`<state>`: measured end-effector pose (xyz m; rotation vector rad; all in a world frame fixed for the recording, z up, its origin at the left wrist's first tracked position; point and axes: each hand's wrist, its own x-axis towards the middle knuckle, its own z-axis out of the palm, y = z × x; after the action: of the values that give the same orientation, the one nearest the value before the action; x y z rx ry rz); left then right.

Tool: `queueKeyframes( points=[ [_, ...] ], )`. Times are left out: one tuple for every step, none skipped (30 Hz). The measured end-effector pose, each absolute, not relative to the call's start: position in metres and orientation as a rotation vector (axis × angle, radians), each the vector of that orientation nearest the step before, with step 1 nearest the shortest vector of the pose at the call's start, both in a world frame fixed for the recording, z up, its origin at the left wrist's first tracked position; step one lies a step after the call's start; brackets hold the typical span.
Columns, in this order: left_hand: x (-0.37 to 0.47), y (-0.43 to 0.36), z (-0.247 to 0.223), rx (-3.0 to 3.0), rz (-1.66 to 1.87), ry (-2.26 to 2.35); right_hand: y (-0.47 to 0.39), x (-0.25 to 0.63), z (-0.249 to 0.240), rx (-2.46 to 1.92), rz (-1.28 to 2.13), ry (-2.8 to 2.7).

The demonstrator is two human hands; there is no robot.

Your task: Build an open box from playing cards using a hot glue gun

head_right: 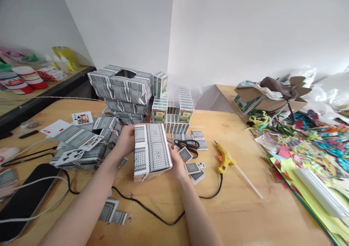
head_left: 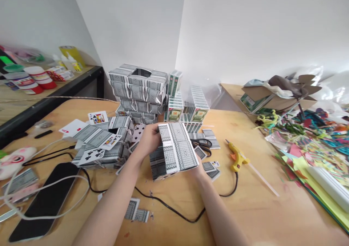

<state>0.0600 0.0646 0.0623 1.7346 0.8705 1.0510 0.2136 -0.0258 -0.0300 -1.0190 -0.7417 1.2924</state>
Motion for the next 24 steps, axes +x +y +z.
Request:
queueKeyframes(
  points=[
    [0.06, 0.065, 0.062, 1.74, 1.045, 0.874, -0.025, 0.214, -0.028, -1.021, 1.274, -0.733],
    [0.06, 0.066, 0.063, 1.739, 1.041, 0.873, -0.025, 0.214, -0.027, -1.014, 1.268, -0.711],
    [0.061, 0.066, 0.063, 1.733, 1.041, 0.869, -0.025, 0.214, -0.026, -1.002, 1.281, -0.684],
    [0.061, 0.066, 0.062, 1.728, 1.039, 0.861, -0.026, 0.215, -0.026, -0.995, 1.302, -0.663],
    [0.061, 0.065, 0.062, 1.723, 1.04, 0.851, -0.026, 0.215, -0.026, -0.989, 1.329, -0.643],
    [0.062, 0.065, 0.062, 1.714, 1.044, 0.84, -0.027, 0.214, -0.025, -0.983, 1.36, -0.628],
    [0.062, 0.065, 0.061, 1.705, 1.05, 0.833, -0.027, 0.213, -0.025, -0.98, 1.391, -0.615],
    [0.063, 0.064, 0.061, 1.699, 1.055, 0.831, -0.028, 0.212, -0.024, -0.982, 1.417, -0.604],
    [0.064, 0.064, 0.06, 1.695, 1.059, 0.836, -0.028, 0.21, -0.023, -0.987, 1.436, -0.596],
    [0.064, 0.065, 0.059, 1.693, 1.059, 0.843, -0.028, 0.208, -0.021, -0.986, 1.451, -0.586],
    [0.064, 0.065, 0.058, 1.697, 1.056, 0.851, -0.028, 0.206, -0.019, -0.974, 1.467, -0.575],
    [0.064, 0.066, 0.057, 1.707, 1.042, 0.852, -0.027, 0.203, -0.017, -0.953, 1.474, -0.568],
    [0.063, 0.067, 0.056, 1.718, 1.026, 0.845, -0.027, 0.201, -0.016, -0.927, 1.469, -0.568],
    [0.062, 0.068, 0.055, 1.727, 1.01, 0.829, -0.026, 0.2, -0.016, -0.903, 1.456, -0.577],
    [0.061, 0.069, 0.055, 1.734, 0.994, 0.806, -0.026, 0.199, -0.016, -0.886, 1.439, -0.591],
    [0.059, 0.069, 0.056, 1.741, 0.983, 0.777, -0.025, 0.198, -0.018, -0.878, 1.423, -0.607],
    [0.056, 0.069, 0.058, 1.744, 0.979, 0.739, -0.025, 0.198, -0.021, -0.878, 1.411, -0.623],
    [0.054, 0.068, 0.06, 1.741, 0.982, 0.691, -0.025, 0.199, -0.024, -0.881, 1.407, -0.638],
    [0.051, 0.066, 0.064, 1.732, 0.995, 0.633, -0.025, 0.2, -0.028, -0.883, 1.411, -0.652],
    [0.048, 0.065, 0.069, 1.716, 1.008, 0.566, -0.025, 0.2, -0.032, -0.881, 1.421, -0.667],
    [0.045, 0.063, 0.074, 1.692, 1.022, 0.506, -0.025, 0.201, -0.036, -0.88, 1.436, -0.684],
    [0.043, 0.061, 0.078, 1.671, 1.025, 0.458, -0.025, 0.202, -0.039, -0.882, 1.452, -0.705],
    [0.041, 0.058, 0.083, 1.66, 1.01, 0.432, -0.025, 0.203, -0.04, -0.898, 1.455, -0.735],
    [0.04, 0.056, 0.087, 1.669, 0.985, 0.428, -0.025, 0.203, -0.041, -0.932, 1.441, -0.768]
  ],
)
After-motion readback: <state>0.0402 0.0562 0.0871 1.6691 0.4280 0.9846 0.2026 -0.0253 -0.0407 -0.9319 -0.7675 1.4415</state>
